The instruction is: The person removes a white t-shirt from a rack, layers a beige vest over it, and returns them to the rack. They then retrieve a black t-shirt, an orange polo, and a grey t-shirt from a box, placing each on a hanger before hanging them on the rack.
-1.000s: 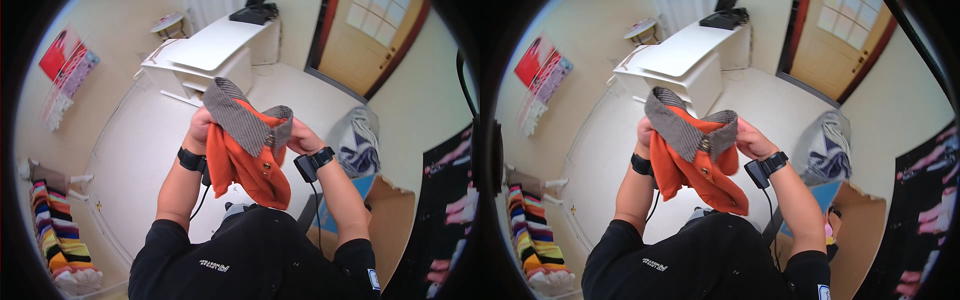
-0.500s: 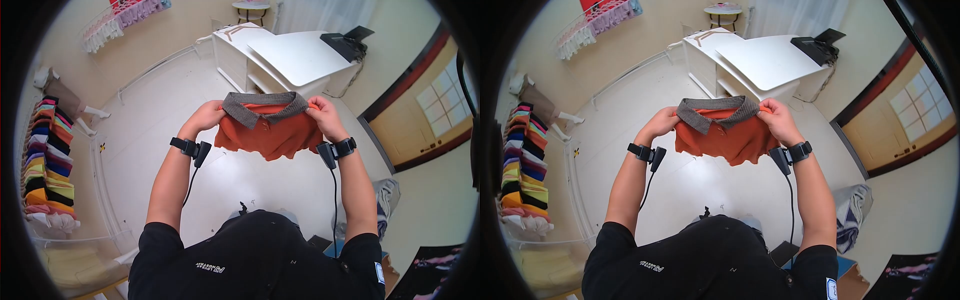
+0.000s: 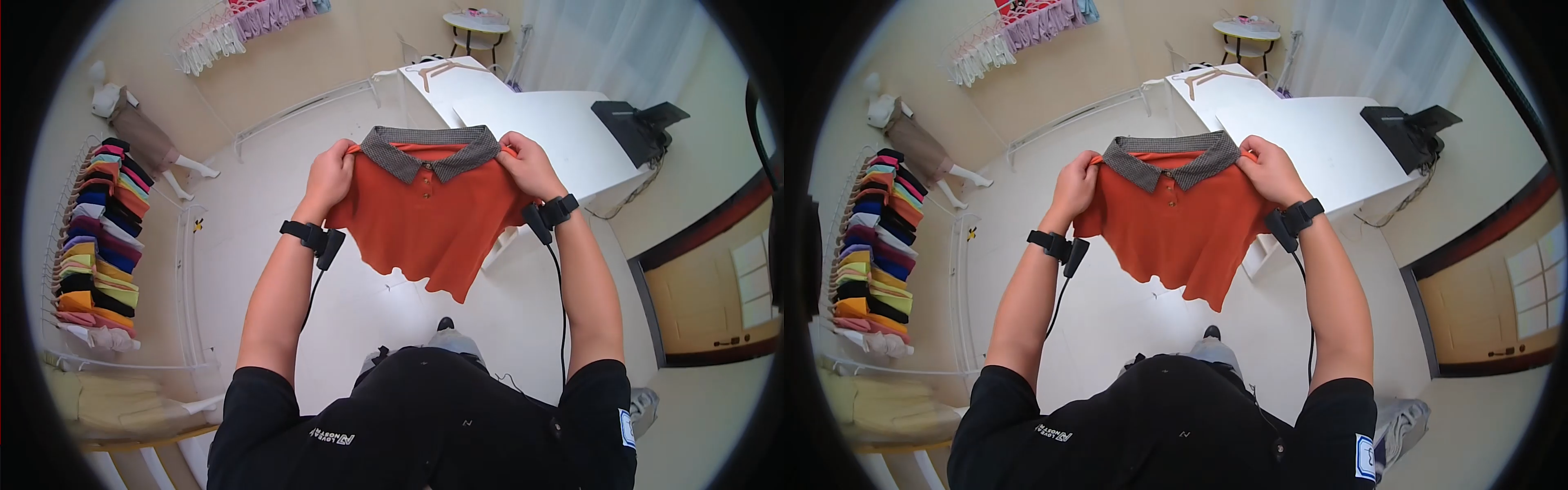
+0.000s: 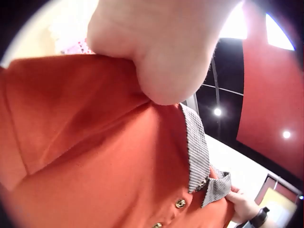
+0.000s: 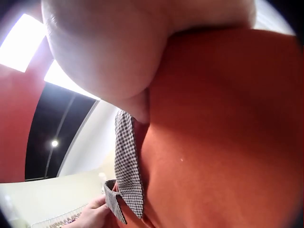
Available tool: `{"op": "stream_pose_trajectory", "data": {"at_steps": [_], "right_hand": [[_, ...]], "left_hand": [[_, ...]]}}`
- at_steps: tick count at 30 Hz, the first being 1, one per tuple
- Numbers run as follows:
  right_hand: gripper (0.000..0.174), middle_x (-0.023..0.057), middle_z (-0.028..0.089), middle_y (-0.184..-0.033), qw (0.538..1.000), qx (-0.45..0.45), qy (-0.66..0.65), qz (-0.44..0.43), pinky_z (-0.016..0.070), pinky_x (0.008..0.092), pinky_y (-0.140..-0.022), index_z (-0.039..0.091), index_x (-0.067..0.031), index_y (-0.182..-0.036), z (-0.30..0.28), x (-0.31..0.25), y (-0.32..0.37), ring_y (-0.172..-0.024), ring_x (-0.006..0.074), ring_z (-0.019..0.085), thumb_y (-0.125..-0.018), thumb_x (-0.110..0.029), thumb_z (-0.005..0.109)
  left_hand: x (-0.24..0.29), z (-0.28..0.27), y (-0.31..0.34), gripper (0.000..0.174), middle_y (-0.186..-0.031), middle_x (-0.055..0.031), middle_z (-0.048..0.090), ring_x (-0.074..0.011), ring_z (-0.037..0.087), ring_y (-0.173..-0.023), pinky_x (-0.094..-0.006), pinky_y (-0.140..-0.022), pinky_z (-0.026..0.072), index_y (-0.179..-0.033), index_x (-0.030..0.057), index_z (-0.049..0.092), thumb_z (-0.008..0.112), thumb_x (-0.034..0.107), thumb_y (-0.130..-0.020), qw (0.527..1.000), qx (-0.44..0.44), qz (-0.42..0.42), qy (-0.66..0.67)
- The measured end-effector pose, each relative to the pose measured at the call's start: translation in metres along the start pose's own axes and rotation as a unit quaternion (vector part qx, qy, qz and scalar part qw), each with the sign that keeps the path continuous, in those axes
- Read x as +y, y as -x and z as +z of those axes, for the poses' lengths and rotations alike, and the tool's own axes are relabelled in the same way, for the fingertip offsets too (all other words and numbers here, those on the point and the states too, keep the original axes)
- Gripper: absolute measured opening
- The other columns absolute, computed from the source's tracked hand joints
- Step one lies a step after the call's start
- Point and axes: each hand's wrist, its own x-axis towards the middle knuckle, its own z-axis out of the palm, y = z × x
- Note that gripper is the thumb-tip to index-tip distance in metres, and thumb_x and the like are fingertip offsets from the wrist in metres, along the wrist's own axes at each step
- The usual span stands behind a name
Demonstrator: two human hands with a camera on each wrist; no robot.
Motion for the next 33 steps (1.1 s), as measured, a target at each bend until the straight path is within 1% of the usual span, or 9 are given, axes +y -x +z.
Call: {"op": "stream_pose_trajectory", "data": {"at_steps": [4,10,15,19,22,24,27,31,33], "right_hand": [[0.013,0.0069,0.059,-0.076,0.999,-0.04,-0.032,-0.01,0.0443,0.0289,-0.069,0.057,-0.0023,-0.087,-0.006,0.031,-0.068,-0.073,0.0152,0.054,-0.083,-0.015,0.056],[0.014,0.002,0.056,-0.075,0.99,-0.12,-0.062,-0.048,0.0435,0.0258,-0.069,0.055,-0.0016,-0.085,0.016,0.048,-0.159,-0.072,0.011,0.05,-0.085,-0.015,0.054],[0.019,0.0063,0.05,-0.063,0.983,-0.148,-0.051,-0.099,0.0411,0.0289,-0.056,0.052,-0.0006,-0.075,0.061,0.036,-0.201,-0.06,0.013,0.046,-0.084,-0.017,0.054],[0.012,-0.001,0.049,-0.064,0.966,-0.192,-0.159,-0.073,0.0395,0.0233,-0.056,0.05,-0.0031,-0.07,0.121,0.021,-0.223,-0.061,0.0072,0.045,-0.075,-0.009,0.058],[0.009,-0.0037,0.045,-0.062,0.939,-0.281,-0.199,-0.028,0.0346,0.0214,-0.054,0.049,-0.0034,-0.068,0.156,-0.007,-0.253,-0.059,0.0057,0.042,-0.072,-0.004,0.057],[0.007,-0.0027,0.047,-0.061,0.925,-0.337,-0.172,-0.036,0.0351,0.0211,-0.053,0.05,-0.002,-0.068,0.182,-0.014,-0.277,-0.058,0.0064,0.042,-0.071,-0.002,0.057],[0.006,-0.0011,0.049,-0.06,0.905,-0.395,-0.153,-0.04,0.0376,0.0227,-0.053,0.052,-0.0006,-0.068,0.213,0.003,-0.322,-0.058,0.0074,0.044,-0.07,-0.002,0.058],[0.008,0.0022,0.054,-0.061,0.882,-0.452,-0.104,-0.079,0.0416,0.0241,-0.052,0.056,0.0,-0.072,0.24,0.015,-0.376,-0.057,0.0078,0.05,-0.076,-0.007,0.057],[0.013,0.0046,0.057,-0.06,0.87,-0.483,-0.101,0.01,0.0441,0.0259,-0.052,0.059,0.002,-0.075,0.243,0.021,-0.394,-0.054,0.01,0.052,-0.079,-0.011,0.057]], "left_hand": [[-0.005,-0.008,-0.037,0.02,-0.082,-0.0206,0.061,-0.0371,0.058,-0.078,-0.0401,-0.069,0.0461,-0.095,0.0032,0.061,0.048,0.017,-0.087,0.995,-0.044,-0.014,-0.087],[-0.052,-0.011,-0.096,0.025,-0.083,-0.0156,0.065,-0.0258,0.06,-0.075,-0.0356,-0.071,0.0473,-0.096,0.0,0.063,0.051,0.02,-0.088,0.982,-0.158,-0.106,0.015],[-0.125,0.013,-0.099,0.024,-0.09,-0.0135,0.066,-0.0204,0.06,-0.079,-0.0347,-0.073,0.0482,-0.097,0.0025,0.064,0.053,0.02,-0.085,0.97,-0.151,-0.172,0.083],[-0.225,0.074,-0.078,0.024,-0.084,-0.0074,0.065,-0.0154,0.056,-0.078,-0.0317,-0.075,0.0458,-0.101,0.0033,0.063,0.051,0.018,-0.086,0.947,-0.182,-0.147,0.219],[-0.231,0.082,-0.095,0.048,-0.112,-0.0142,0.056,-0.0207,0.055,-0.096,-0.0327,-0.083,0.0446,-0.124,0.0061,0.049,0.058,0.017,-0.078,0.919,-0.266,-0.226,0.186],[-0.253,0.103,-0.104,0.066,-0.12,-0.0168,0.05,-0.0244,0.051,-0.107,-0.0338,-0.091,0.0412,-0.131,0.0048,0.04,0.064,0.016,-0.071,0.96,-0.201,-0.071,0.183],[-0.212,0.072,-0.151,0.071,-0.118,-0.0165,0.051,-0.0257,0.05,-0.109,-0.0339,-0.095,0.0381,-0.131,0.0016,0.038,0.066,0.014,-0.068,0.907,-0.235,-0.064,0.343],[-0.222,0.062,-0.182,0.044,-0.101,-0.0131,0.061,-0.0217,0.057,-0.092,-0.0345,-0.084,0.0443,-0.109,-0.0001,0.053,0.065,0.017,-0.07,0.903,-0.24,-0.072,0.348],[-0.234,0.072,-0.189,0.026,-0.088,-0.0122,0.064,-0.0207,0.059,-0.08,-0.033,-0.074,0.0477,-0.092,0.0002,0.06,0.063,0.019,-0.075,0.926,-0.175,-0.082,0.324]]}}
